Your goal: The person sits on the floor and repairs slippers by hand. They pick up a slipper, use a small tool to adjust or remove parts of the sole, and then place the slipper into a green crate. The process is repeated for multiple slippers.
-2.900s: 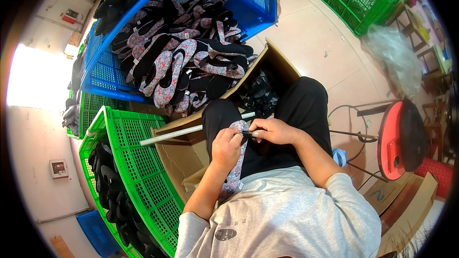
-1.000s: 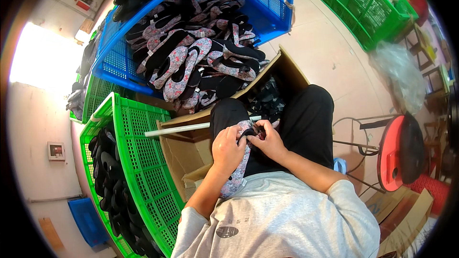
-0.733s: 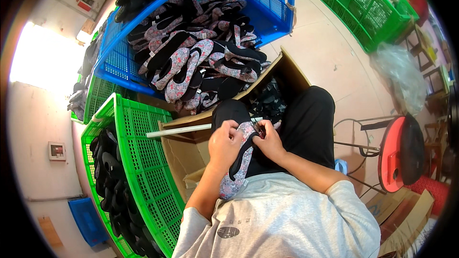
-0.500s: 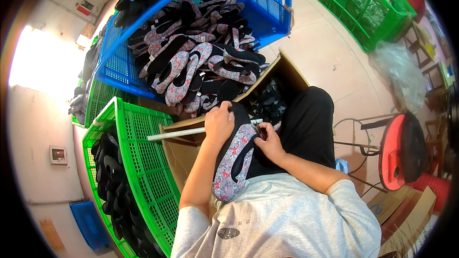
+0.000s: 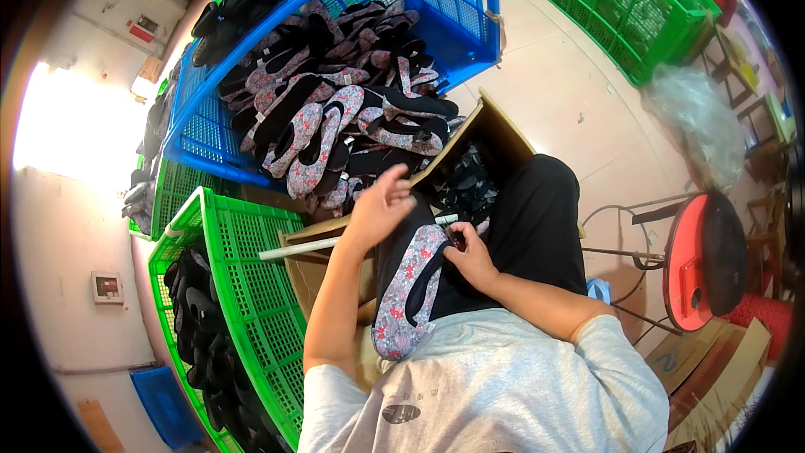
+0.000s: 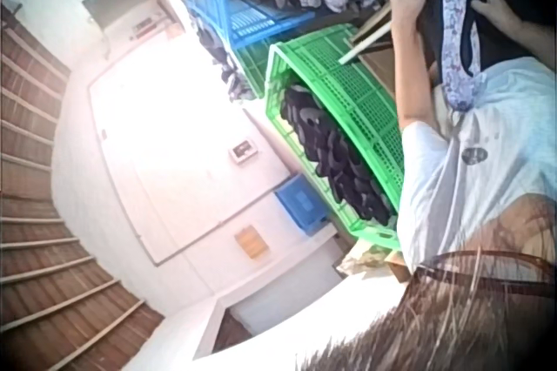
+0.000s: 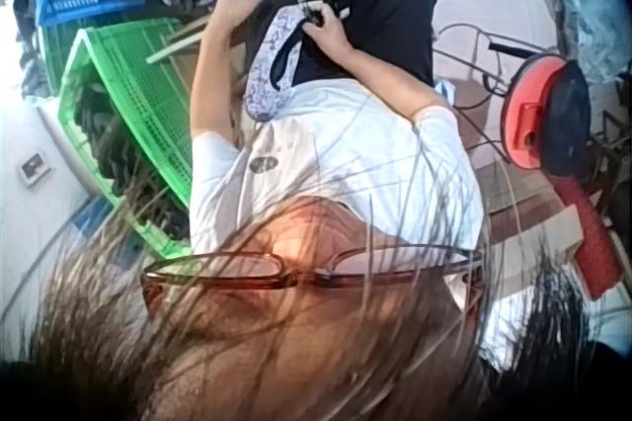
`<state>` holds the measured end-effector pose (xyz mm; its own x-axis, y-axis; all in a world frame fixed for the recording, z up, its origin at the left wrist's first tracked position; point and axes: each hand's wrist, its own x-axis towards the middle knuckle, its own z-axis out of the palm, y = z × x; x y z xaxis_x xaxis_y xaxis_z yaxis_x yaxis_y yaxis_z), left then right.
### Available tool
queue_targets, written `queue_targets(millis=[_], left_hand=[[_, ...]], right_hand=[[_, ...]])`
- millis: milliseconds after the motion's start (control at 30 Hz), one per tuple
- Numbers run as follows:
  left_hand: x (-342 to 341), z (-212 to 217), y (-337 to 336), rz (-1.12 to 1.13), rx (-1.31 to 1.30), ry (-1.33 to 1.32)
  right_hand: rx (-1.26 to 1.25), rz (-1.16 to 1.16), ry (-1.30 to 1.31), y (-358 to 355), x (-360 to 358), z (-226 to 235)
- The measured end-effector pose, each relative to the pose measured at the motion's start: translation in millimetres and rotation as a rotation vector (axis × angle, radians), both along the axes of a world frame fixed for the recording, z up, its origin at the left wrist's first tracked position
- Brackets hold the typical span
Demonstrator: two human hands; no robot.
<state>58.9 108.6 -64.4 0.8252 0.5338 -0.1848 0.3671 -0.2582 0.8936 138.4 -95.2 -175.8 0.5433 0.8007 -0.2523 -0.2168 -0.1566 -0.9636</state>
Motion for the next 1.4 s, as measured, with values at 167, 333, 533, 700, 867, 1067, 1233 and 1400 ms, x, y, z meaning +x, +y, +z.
queue_targets(millis=[167,333,533,700,867,1067,1233,1400], left_hand=[[-21,30,-70,-0.399,0.494,0.253],[-25,4,-96,-0.197,0.66,0.253],[-19,-19,-103,-0.088,0.828,0.209],[-12,-12,-101,-0.091,0.798,0.329],[-7,-43,-97,-0.028,1.005,0.277],[9,-47,-84,0.051,0.957,0.215],[9,-43,-79,0.058,0.922,0.138],[-22,-11,-82,0.003,0.746,-0.024]], right_hand=[[-0.024,-0.053,-0.097,6,-3,5],[-0.099,0.012,-0.311,12,4,8],[-0.294,0.187,-0.462,23,14,32],[-0.256,0.167,-0.565,28,19,32],[-0.311,0.144,-0.594,39,29,16],[-0.183,0.115,-0.705,42,44,14],[-0.063,0.116,-0.737,35,55,52],[0.082,0.231,-0.654,12,48,82]])
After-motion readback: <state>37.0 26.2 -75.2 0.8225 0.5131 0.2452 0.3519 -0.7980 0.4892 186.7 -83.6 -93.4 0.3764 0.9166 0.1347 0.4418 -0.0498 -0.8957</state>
